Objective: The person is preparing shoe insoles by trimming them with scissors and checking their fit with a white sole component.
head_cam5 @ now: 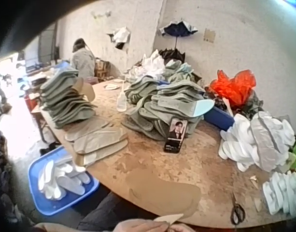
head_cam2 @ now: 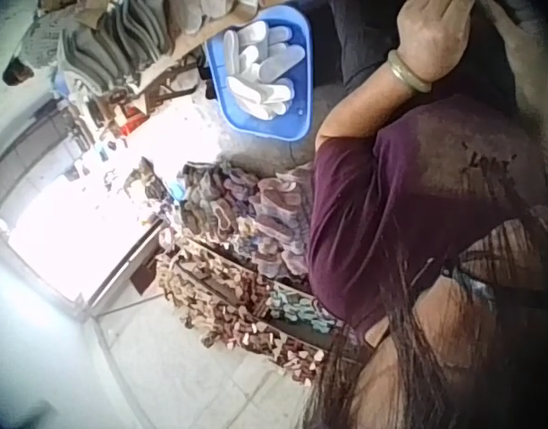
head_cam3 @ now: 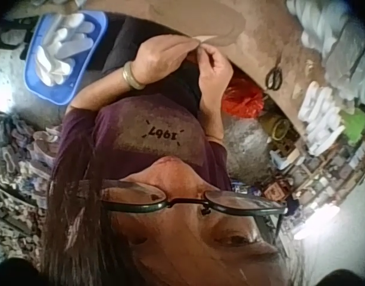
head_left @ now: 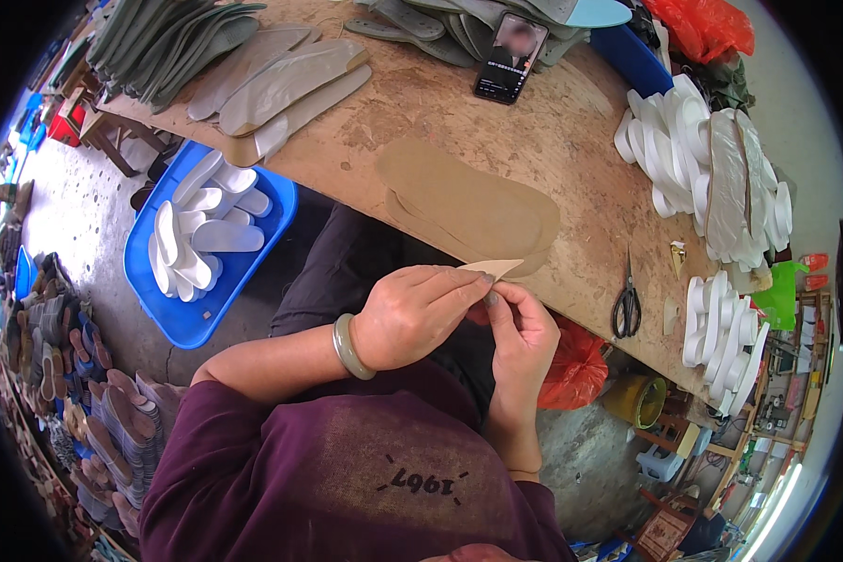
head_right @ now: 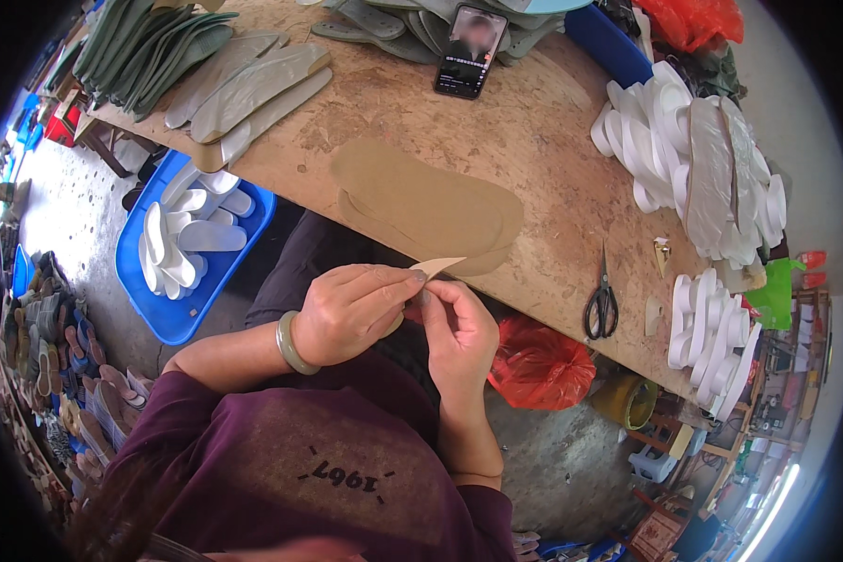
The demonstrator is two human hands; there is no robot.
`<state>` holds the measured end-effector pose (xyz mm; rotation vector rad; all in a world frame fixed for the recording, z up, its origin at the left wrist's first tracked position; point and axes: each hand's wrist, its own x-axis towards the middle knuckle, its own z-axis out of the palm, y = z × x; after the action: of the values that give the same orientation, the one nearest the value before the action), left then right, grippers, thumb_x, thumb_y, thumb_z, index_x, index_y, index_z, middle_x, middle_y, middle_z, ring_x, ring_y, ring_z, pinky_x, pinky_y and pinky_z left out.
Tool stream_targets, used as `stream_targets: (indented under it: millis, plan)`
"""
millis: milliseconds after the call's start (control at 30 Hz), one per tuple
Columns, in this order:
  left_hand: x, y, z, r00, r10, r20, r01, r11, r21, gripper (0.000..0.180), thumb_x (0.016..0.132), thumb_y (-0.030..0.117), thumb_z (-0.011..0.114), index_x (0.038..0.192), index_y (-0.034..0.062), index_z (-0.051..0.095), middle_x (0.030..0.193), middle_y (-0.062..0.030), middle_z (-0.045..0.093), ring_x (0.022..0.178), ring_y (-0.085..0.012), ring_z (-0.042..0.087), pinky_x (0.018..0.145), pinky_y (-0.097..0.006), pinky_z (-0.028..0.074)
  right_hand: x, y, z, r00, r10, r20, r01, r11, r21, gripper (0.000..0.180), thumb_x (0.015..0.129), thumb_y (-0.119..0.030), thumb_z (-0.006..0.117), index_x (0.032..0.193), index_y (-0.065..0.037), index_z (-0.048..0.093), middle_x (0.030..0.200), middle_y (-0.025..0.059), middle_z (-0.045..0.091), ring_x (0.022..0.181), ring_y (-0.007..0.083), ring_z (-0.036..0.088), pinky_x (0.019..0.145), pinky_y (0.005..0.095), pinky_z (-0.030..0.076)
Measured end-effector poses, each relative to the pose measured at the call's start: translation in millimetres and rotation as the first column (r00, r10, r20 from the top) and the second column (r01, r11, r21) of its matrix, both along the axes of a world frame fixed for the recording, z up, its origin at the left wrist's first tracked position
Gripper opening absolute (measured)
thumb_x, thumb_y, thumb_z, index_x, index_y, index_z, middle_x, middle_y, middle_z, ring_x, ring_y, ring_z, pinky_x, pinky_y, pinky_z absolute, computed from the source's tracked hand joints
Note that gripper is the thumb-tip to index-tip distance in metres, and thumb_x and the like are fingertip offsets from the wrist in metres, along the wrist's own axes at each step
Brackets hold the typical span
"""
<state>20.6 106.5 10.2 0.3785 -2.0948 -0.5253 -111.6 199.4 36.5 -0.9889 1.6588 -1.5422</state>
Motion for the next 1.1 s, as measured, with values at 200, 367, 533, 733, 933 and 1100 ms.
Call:
stream_targets:
  millis: [200,367,533,733,933,1100]
  plan:
    - [-3.1,0.9,-2.2,0.999,0.019,-0.033,-0.017,0.996,0.082,0.024,0.078,0.002,0.070,0.103,-0.0011,0.070,0.096,-0.0126,0.072,0.084,-0.0266,0.072,0.072,-0.034,0.059,-2.3,-3.7,-5.2,0.994,0.011,0.109,-0.008,1.000,-0.030,0.010,0.097,0.000,0.060,0.100,0.005,0.068,0.089,0.0047,0.069,0.077,0.0095,0.066,0.070,0.0240,0.055]
    - [-6.1,-1.5,0.1,0.995,0.013,-0.103,0.015,0.964,0.266,0.019,0.082,-0.003,0.069,0.101,-0.0013,0.071,0.093,-0.0135,0.072,0.078,-0.0285,0.071,0.067,-0.034,0.058,-10.0,-9.7,-8.9,0.996,0.020,0.084,-0.020,1.000,-0.007,0.011,0.097,-0.002,0.062,0.101,0.005,0.069,0.086,0.0044,0.069,0.075,0.0096,0.067,0.069,0.0230,0.054]
    - [-4.0,-3.0,-1.3,0.996,0.020,-0.087,0.008,0.952,0.307,0.023,0.082,-0.003,0.069,0.104,0.0004,0.072,0.097,-0.0121,0.073,0.080,-0.0274,0.071,0.068,-0.033,0.058,-12.6,-15.9,-10.3,0.993,0.062,0.101,-0.062,0.998,-0.005,0.011,0.097,-0.003,0.063,0.101,0.005,0.069,0.085,0.0046,0.070,0.073,0.0098,0.067,0.068,0.0220,0.053]
    - [-0.3,-1.6,0.5,0.999,-0.023,-0.037,0.036,0.912,0.408,0.022,0.084,-0.008,0.067,0.106,-0.0044,0.071,0.102,-0.0152,0.071,0.087,-0.0240,0.071,0.076,-0.029,0.057,-17.2,-16.5,-18.9,0.975,0.107,0.194,-0.101,0.994,-0.040,0.012,0.096,-0.003,0.063,0.102,0.006,0.068,0.087,0.0060,0.070,0.073,0.0109,0.066,0.068,0.0226,0.054]
    - [0.6,-4.7,4.9,0.994,-0.073,-0.081,0.109,0.734,0.670,0.025,0.086,-0.008,0.065,0.109,-0.0026,0.072,0.102,-0.0116,0.071,0.090,-0.0185,0.069,0.078,-0.027,0.054,-20.6,-17.2,-16.3,0.969,0.118,0.218,-0.116,0.993,-0.021,0.012,0.096,-0.004,0.063,0.100,0.006,0.069,0.087,0.0062,0.070,0.072,0.0117,0.067,0.068,0.0229,0.054]
    - [-1.1,-3.2,3.6,0.998,-0.051,-0.043,0.067,0.834,0.548,0.024,0.086,-0.008,0.064,0.108,-0.0018,0.072,0.101,-0.0125,0.071,0.089,-0.0210,0.070,0.077,-0.028,0.055,-23.7,-16.2,-15.2,0.975,0.138,0.176,-0.139,0.990,-0.006,0.012,0.097,-0.004,0.063,0.100,0.005,0.070,0.086,0.0058,0.070,0.072,0.0116,0.067,0.067,0.0230,0.054]
